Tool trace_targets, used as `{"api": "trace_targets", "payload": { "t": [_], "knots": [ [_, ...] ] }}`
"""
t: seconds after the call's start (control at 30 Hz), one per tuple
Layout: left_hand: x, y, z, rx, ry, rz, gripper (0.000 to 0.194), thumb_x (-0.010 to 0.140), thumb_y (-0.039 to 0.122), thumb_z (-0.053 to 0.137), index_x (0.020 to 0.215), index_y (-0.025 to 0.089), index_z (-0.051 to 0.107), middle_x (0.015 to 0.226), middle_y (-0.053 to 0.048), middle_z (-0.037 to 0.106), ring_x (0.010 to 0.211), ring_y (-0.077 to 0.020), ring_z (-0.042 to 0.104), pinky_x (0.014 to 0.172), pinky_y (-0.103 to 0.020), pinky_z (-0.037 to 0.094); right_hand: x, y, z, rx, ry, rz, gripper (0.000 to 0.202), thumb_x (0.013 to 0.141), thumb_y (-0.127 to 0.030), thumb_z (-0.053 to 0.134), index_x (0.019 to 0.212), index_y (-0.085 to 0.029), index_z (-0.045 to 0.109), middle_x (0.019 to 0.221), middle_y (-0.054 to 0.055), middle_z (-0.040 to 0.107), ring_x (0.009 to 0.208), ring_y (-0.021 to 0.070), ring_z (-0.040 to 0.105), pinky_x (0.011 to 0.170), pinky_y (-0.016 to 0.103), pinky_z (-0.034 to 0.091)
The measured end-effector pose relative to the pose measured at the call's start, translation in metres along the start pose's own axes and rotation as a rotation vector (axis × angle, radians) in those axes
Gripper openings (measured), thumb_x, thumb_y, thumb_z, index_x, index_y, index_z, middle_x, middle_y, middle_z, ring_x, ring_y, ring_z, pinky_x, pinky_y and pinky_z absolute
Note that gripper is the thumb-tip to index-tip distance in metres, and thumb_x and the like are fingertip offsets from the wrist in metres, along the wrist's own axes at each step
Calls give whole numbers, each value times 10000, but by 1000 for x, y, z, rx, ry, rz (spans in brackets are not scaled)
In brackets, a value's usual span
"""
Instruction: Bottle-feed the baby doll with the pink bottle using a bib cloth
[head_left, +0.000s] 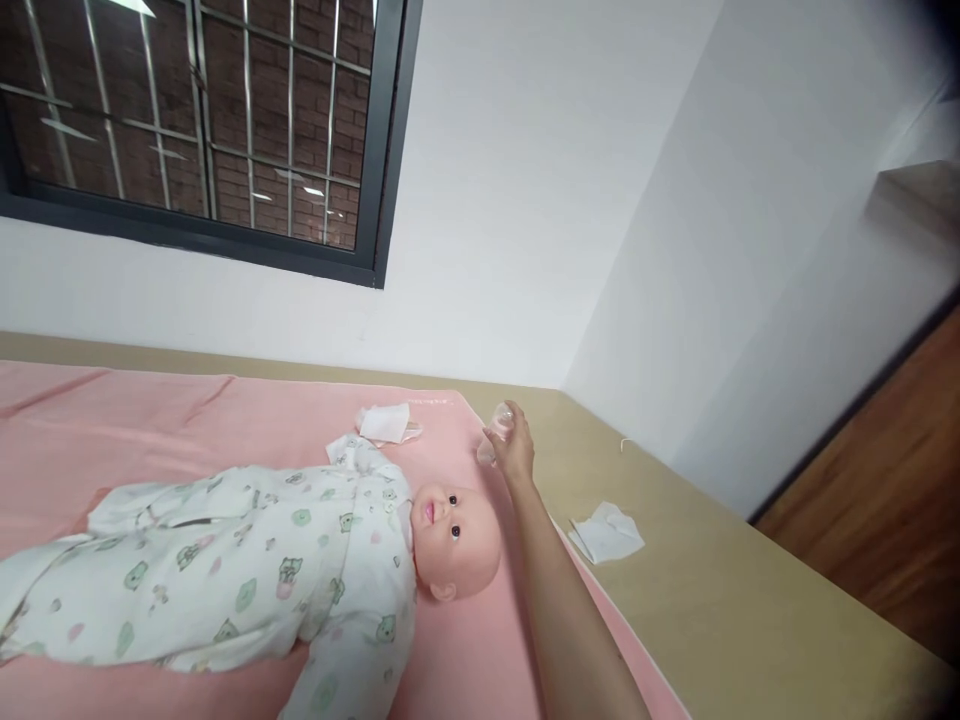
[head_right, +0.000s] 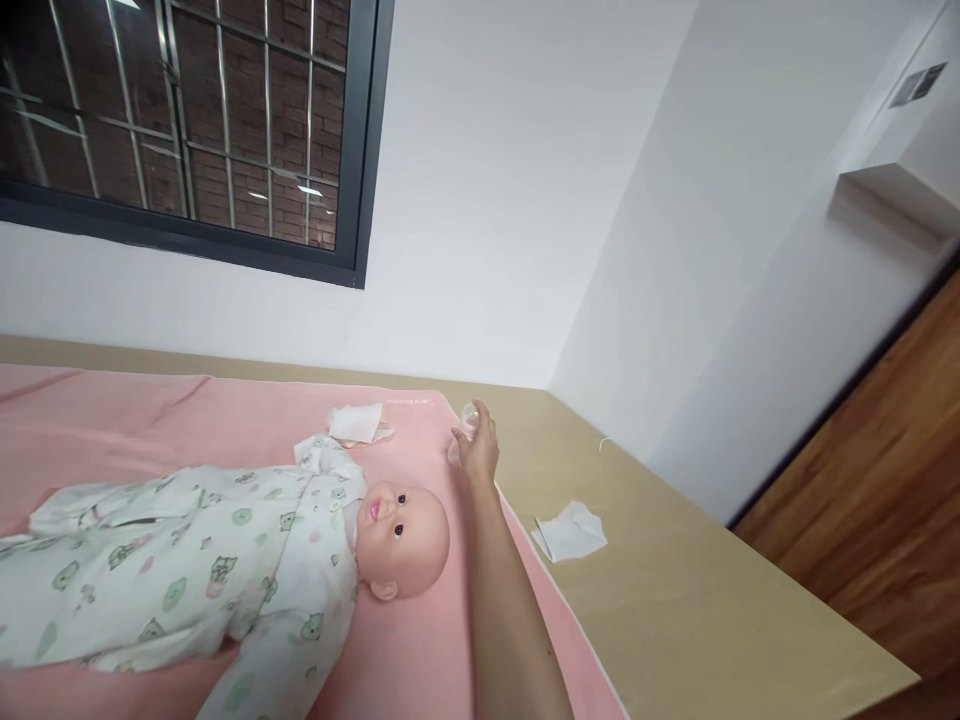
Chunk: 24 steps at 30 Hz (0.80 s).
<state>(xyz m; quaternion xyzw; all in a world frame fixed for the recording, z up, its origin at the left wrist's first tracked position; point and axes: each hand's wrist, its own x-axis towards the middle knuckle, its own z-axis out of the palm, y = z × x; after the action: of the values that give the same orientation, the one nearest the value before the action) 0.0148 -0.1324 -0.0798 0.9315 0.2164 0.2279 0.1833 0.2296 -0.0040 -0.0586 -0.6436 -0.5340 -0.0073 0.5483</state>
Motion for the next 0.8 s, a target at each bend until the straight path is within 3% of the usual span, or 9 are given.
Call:
{"api": "trace_targets", "payload": {
  "t": [0.17, 0.33, 0.53, 0.7, 0.8],
  "knots": [
    [-9, 14, 10, 99, 79, 27, 482, 789, 334, 584, 1254, 451, 544, 1222, 28, 645, 909, -286, 667, 643, -436, 533, -1, 10, 5, -6, -26, -8, 644, 690, -300, 602, 1317, -276, 459, 1162, 67, 559, 931, 205, 563, 761, 367, 529],
    [-1, 6, 12, 101, 91, 18, 459, 754, 383, 620, 1213, 405, 601, 1165, -29, 682, 824, -284, 659, 582, -432, 508, -1, 11, 4, -53, -28, -16, 641, 694, -297, 603, 1319, -268, 460, 1157, 74, 557, 920, 210, 554, 731, 371, 536],
    [22, -14, 7, 8, 26, -132, 362, 911, 176, 389, 1139, 267, 654, 754, -7, 736, 505, -177, 602, 422, -302, 428, 1, 13, 4, -80, -28, -49, 627, 708, -288, 591, 1320, -257, 460, 1154, 74, 563, 903, 201, 553, 743, 359, 528],
    [24, -18, 17, -102, 61, -213, 547, 906, -3, 139, 1234, 97, 565, 852, -62, 735, 650, -175, 674, 466, -270, 441, 2, 11, 1, -82, -42, -19, 643, 693, -304, 596, 1321, -251, 466, 1153, 85, 565, 874, 204, 560, 622, 299, 516],
    [22, -26, 20, -153, 18, -207, 494, 909, 12, 221, 1253, 132, 555, 891, -58, 740, 639, -182, 671, 466, -285, 459, 3, 9, 0, -97, -55, 4, 643, 697, -298, 604, 1323, -248, 465, 1144, 88, 574, 888, 216, 570, 582, 283, 503]
  ]
}}
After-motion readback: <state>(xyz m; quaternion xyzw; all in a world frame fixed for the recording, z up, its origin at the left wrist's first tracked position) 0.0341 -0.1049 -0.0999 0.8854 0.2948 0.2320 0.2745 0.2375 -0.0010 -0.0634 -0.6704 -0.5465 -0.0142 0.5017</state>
